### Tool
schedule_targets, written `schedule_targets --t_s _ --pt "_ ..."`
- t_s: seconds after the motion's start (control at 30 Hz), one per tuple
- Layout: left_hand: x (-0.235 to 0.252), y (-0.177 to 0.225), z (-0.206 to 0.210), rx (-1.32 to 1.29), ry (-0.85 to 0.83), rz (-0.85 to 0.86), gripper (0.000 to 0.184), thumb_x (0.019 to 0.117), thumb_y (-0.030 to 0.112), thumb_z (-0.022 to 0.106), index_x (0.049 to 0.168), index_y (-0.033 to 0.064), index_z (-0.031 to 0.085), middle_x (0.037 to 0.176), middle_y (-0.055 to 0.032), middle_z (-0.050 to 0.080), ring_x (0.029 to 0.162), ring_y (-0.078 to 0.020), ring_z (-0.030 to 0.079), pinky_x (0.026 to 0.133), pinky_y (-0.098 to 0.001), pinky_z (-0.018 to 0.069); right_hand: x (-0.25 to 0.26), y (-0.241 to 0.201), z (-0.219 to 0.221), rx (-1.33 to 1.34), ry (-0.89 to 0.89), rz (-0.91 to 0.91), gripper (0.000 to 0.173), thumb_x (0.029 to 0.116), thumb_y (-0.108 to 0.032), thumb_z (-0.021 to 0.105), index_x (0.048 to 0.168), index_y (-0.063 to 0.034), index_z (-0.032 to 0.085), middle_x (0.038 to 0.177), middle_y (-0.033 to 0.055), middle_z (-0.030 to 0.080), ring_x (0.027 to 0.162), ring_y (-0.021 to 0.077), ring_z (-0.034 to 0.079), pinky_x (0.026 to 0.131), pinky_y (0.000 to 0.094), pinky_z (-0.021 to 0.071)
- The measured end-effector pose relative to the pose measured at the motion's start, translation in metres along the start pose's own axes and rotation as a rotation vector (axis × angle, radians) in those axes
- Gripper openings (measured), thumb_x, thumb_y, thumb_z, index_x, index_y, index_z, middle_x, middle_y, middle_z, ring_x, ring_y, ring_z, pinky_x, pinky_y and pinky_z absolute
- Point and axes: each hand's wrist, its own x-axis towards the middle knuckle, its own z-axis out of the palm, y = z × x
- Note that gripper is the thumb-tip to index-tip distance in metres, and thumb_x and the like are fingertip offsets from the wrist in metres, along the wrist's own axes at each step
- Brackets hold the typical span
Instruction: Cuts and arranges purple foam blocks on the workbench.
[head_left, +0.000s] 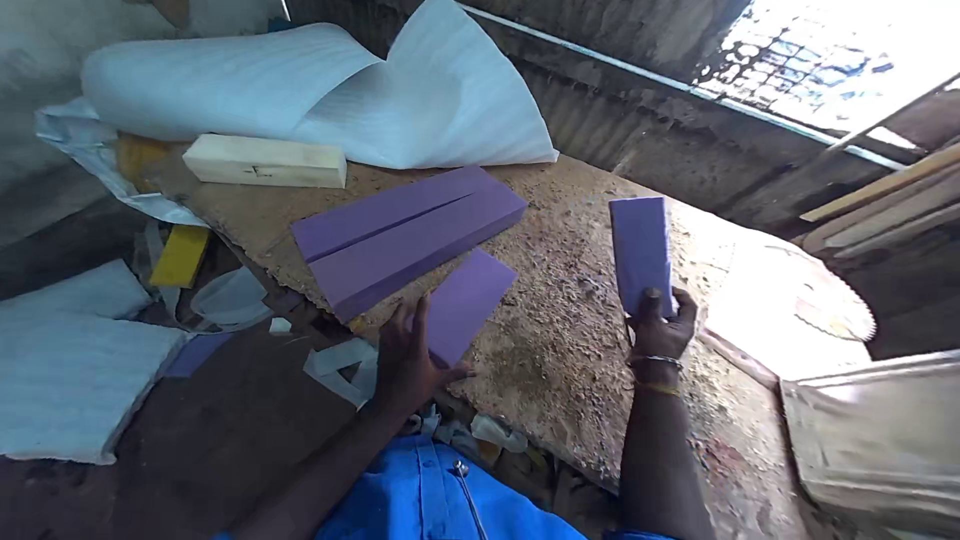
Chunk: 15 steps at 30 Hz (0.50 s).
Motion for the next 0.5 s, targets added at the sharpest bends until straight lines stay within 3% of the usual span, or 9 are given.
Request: schedule_targets --t_s 0.1,0.2,0.27,0.3,0.43,0.5 --pt "0.003 0.008 0.017 -0.066 -0.251 0.045 0.149 0.0485 0.088 0.080 0.166 0.0188 0.019 0.164 -0.0201 0.029 0.142 -0.0403 0.042 0.107 -0.0549 0.0482 -0.033 -0.003 -0.026 0.003 0.041 -0.003 0.045 0.1025 -0.028 0.061 0.142 -0.0121 0.048 0.110 0.0097 0.065 0.078 0.0140 0.068 0.064 0.0341 0.0606" --pt "-0.001 -0.001 0.025 -0.187 -0.369 0.080 0.139 0.0617 0.075 0.084 0.167 0.0184 0.013 0.164 -0.0179 0.031 0.147 -0.0377 0.038 0.115 -0.0559 0.0404 -0.072 -0.008 -0.053 -0.043 -0.011 0.002 0.041 0.1033 -0.022 0.060 0.142 -0.0119 0.049 0.123 0.0095 0.062 0.087 0.0130 0.069 0.074 0.0341 0.0612" --pt "0.000 -0.008 0.028 -0.235 -0.370 0.097 0.117 0.0774 0.056 0.084 0.167 0.0216 0.016 0.161 -0.0118 0.041 0.144 -0.0324 0.044 0.117 -0.0545 0.0376 -0.087 -0.004 -0.067 0.030 -0.038 0.009 0.040 0.1024 -0.012 0.059 0.141 -0.0116 0.049 0.130 0.0081 0.058 0.094 0.0153 0.071 0.079 0.0369 0.0635" --pt "0.004 -0.010 0.030 -0.259 -0.364 0.089 0.110 0.0814 0.045 0.084 0.166 0.0232 0.018 0.158 -0.0112 0.045 0.140 -0.0314 0.048 0.115 -0.0543 0.0406 -0.091 -0.004 -0.072 0.084 -0.050 0.009 0.039 0.1015 -0.009 0.059 0.139 -0.0120 0.049 0.131 0.0067 0.058 0.097 0.0168 0.071 0.081 0.0388 0.0640" --pt "0.031 0.000 0.032 -0.253 -0.486 0.153 0.096 0.0883 0.022 0.080 0.165 0.0196 0.023 0.159 -0.0099 0.046 0.140 -0.0295 0.051 0.115 -0.0551 0.0416 -0.092 -0.013 -0.072 0.164 -0.216 -0.117 0.035 0.0992 -0.007 0.062 0.133 -0.0101 0.055 0.131 0.0029 0.061 0.107 0.0163 0.068 0.092 0.0411 0.0615" --pt "0.043 0.005 0.025 -0.269 -0.507 0.148 0.079 0.0905 0.011 0.071 0.161 0.0203 0.035 0.151 -0.0093 0.054 0.130 -0.0301 0.059 0.105 -0.0585 0.0494 -0.084 -0.019 -0.058 0.145 -0.329 -0.193 0.032 0.0993 -0.010 0.063 0.131 -0.0086 0.059 0.141 0.0070 0.055 0.116 0.0196 0.066 0.094 0.0431 0.0608"
